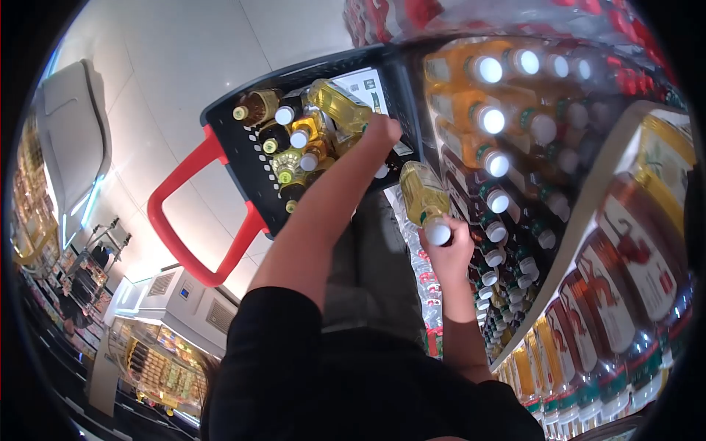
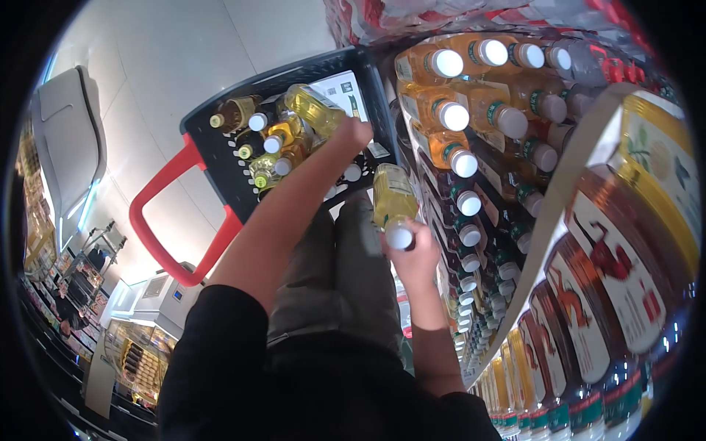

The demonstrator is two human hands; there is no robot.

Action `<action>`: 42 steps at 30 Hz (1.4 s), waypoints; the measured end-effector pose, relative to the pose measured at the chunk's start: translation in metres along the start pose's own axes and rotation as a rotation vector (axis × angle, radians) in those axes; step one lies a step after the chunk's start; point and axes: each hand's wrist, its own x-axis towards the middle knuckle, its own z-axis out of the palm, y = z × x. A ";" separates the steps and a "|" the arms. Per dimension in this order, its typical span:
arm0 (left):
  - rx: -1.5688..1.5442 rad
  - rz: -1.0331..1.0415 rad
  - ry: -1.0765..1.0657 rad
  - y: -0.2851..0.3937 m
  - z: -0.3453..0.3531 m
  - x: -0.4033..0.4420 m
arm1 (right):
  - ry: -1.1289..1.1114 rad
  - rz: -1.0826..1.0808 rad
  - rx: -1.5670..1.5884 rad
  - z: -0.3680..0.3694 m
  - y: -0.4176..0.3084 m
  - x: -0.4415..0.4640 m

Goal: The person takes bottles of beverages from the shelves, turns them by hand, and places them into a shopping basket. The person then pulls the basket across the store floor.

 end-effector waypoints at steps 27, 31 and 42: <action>-0.264 -0.243 0.521 -0.051 0.010 -0.131 | -0.662 0.002 -0.387 0.146 0.029 0.105; -0.369 -0.279 0.774 -0.029 0.016 -0.130 | -0.593 0.117 -0.495 0.154 0.002 0.104; -0.559 -0.290 0.494 -0.029 0.009 -0.143 | -0.714 -0.203 -0.260 0.158 0.035 0.118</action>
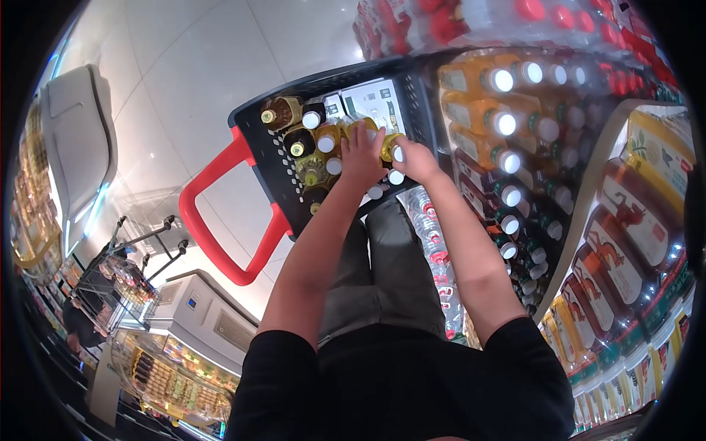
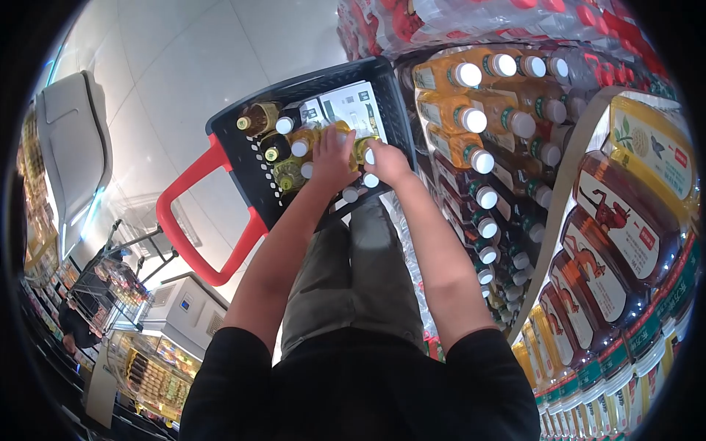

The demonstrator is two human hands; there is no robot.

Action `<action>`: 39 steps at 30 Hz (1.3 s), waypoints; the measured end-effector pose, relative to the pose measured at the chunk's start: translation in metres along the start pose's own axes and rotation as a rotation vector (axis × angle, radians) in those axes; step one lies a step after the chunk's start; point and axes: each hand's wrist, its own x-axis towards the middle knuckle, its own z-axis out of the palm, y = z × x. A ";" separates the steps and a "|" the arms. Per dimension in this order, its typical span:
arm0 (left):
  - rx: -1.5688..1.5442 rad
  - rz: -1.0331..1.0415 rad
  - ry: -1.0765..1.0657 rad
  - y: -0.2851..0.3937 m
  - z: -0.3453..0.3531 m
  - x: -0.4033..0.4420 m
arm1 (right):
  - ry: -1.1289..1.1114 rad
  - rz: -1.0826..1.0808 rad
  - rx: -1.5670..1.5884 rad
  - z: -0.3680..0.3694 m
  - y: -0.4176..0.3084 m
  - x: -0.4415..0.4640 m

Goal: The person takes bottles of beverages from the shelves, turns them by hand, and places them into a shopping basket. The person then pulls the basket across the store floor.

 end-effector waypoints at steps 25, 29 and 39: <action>-0.300 0.117 0.051 -0.022 -0.007 0.039 | 0.007 0.255 0.185 -0.001 -0.036 -0.027; -0.313 0.164 0.081 -0.002 -0.010 0.057 | 0.112 0.252 0.274 0.011 -0.020 -0.035; -0.226 0.255 -0.039 0.060 -0.002 0.077 | 0.499 0.284 0.620 0.038 0.008 -0.076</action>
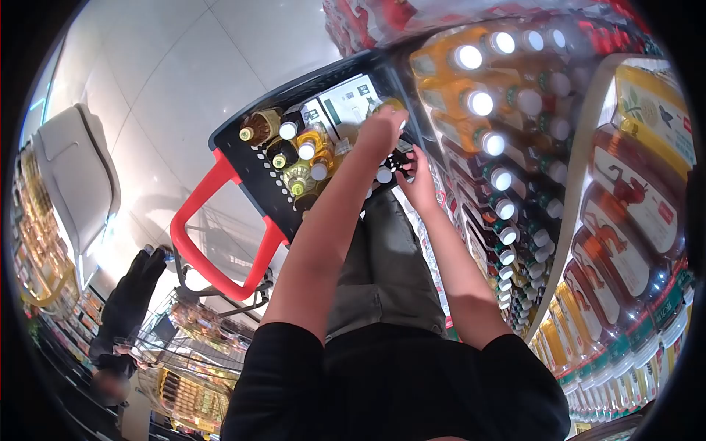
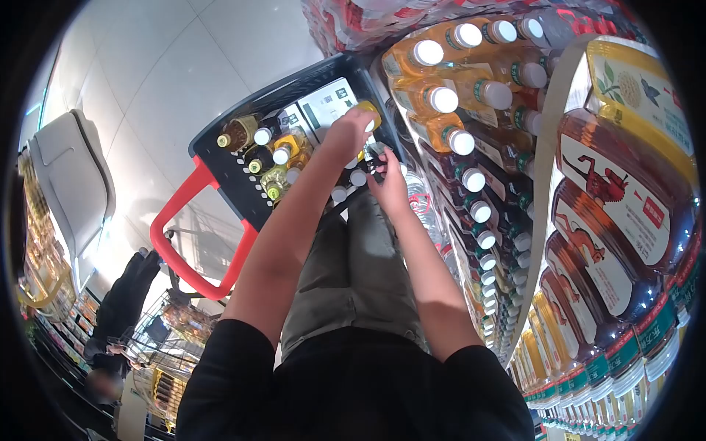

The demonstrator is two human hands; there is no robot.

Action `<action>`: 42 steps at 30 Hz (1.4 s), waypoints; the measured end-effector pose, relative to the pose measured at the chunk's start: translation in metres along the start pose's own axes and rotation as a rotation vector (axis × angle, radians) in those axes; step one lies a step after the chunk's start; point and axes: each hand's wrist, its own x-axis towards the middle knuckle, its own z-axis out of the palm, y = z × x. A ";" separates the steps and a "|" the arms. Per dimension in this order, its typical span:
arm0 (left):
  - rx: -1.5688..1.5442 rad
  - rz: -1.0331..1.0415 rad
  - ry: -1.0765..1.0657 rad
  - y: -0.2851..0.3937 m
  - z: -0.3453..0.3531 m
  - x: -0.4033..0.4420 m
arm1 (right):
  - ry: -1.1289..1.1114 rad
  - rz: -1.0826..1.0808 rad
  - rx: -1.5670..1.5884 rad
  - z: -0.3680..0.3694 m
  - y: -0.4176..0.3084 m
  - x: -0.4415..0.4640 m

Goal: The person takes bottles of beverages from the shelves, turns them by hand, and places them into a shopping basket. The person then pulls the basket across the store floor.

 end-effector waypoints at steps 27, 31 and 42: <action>0.179 -0.003 0.010 0.022 -0.011 -0.088 | -0.191 0.436 -0.134 -0.045 0.098 -0.178; 0.193 0.005 0.068 0.006 -0.047 -0.154 | -0.122 0.537 -0.124 -0.049 0.098 -0.252; 0.277 -0.241 -0.330 -0.094 -0.078 -0.300 | -0.009 0.665 -0.097 -0.024 0.111 -0.396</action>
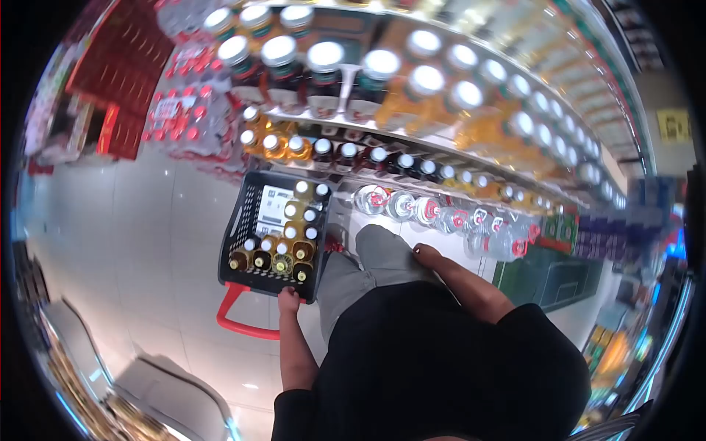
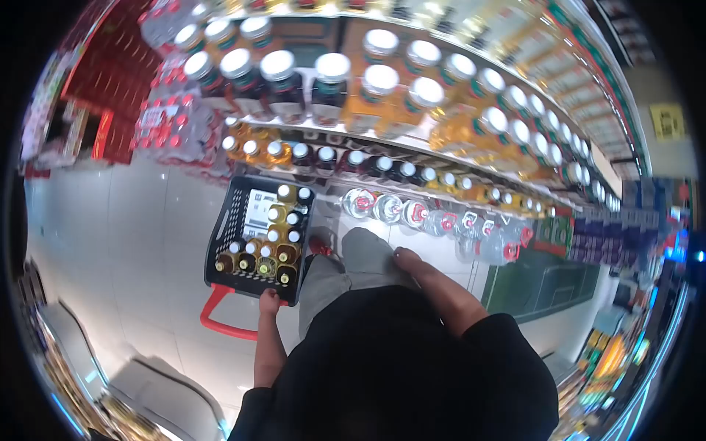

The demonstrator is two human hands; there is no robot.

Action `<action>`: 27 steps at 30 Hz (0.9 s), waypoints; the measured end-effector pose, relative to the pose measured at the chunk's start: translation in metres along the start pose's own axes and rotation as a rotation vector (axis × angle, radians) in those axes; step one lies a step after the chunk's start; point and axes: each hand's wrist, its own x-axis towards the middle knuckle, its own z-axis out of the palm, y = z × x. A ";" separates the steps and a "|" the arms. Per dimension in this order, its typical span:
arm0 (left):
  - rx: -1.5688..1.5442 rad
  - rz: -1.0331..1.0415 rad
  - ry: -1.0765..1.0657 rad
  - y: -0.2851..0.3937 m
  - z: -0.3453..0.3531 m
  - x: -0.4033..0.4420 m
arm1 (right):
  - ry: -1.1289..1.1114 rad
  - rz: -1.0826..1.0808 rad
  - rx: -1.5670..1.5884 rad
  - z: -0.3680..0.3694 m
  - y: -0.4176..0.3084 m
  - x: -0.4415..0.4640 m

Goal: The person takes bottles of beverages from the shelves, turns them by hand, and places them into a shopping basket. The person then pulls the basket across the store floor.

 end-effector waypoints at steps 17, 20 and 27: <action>0.236 0.323 -0.199 0.153 0.089 0.050 | 0.309 -0.018 0.358 0.025 0.170 -0.076; 0.180 0.363 -0.246 0.203 0.137 0.013 | 0.297 0.058 0.279 0.059 0.248 -0.082; 0.468 0.701 -0.486 0.278 0.228 -0.082 | 0.187 0.144 0.333 0.121 0.363 -0.119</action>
